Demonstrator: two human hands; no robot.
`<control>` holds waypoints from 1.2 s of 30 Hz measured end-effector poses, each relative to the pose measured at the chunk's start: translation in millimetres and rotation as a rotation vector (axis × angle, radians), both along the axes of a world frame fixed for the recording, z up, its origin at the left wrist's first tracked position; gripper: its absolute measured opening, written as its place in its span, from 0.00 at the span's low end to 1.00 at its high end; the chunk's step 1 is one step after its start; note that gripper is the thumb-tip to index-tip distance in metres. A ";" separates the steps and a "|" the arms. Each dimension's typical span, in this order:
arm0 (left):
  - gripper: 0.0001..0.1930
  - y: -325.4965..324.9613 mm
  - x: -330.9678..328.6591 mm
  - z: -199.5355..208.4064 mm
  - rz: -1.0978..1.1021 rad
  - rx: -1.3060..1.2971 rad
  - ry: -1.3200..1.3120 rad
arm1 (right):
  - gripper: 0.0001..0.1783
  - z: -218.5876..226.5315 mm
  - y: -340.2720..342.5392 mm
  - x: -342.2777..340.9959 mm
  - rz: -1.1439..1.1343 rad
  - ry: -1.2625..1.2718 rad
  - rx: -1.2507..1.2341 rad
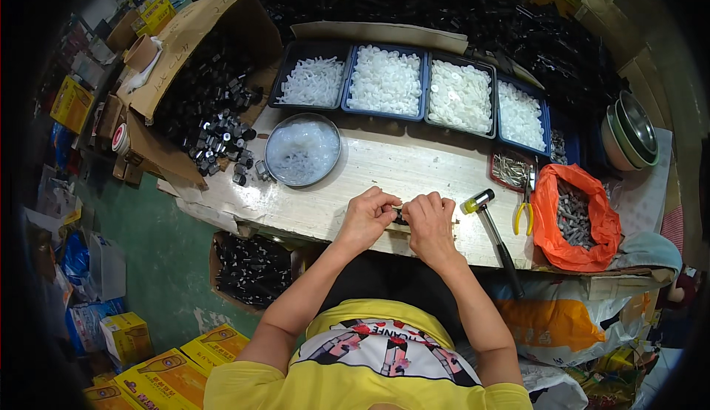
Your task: The person assembles small metal padlocks at a cluttered workbench. They insert pins into the lock body, place the assembly into a wooden jig, and strike it with a hammer to secure the components. The person then uses pliers to adjust the shackle and places the finished lock into a container.
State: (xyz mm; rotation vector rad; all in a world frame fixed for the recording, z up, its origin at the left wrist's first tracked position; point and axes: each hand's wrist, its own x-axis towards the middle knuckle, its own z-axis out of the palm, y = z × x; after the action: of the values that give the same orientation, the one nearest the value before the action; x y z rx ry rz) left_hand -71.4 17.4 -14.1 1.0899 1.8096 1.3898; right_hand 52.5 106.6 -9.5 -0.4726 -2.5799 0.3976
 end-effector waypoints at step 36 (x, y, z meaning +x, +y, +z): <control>0.12 46.1 -27.3 31.6 -0.585 -0.431 0.625 | 0.04 17.9 86.2 55.8 -0.264 0.095 -0.002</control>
State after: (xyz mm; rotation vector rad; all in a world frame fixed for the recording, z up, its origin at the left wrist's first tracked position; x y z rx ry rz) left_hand -98.7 63.6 17.5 1.7334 1.8339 0.3059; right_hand 108.3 192.8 8.4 -0.7655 -2.3853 0.3213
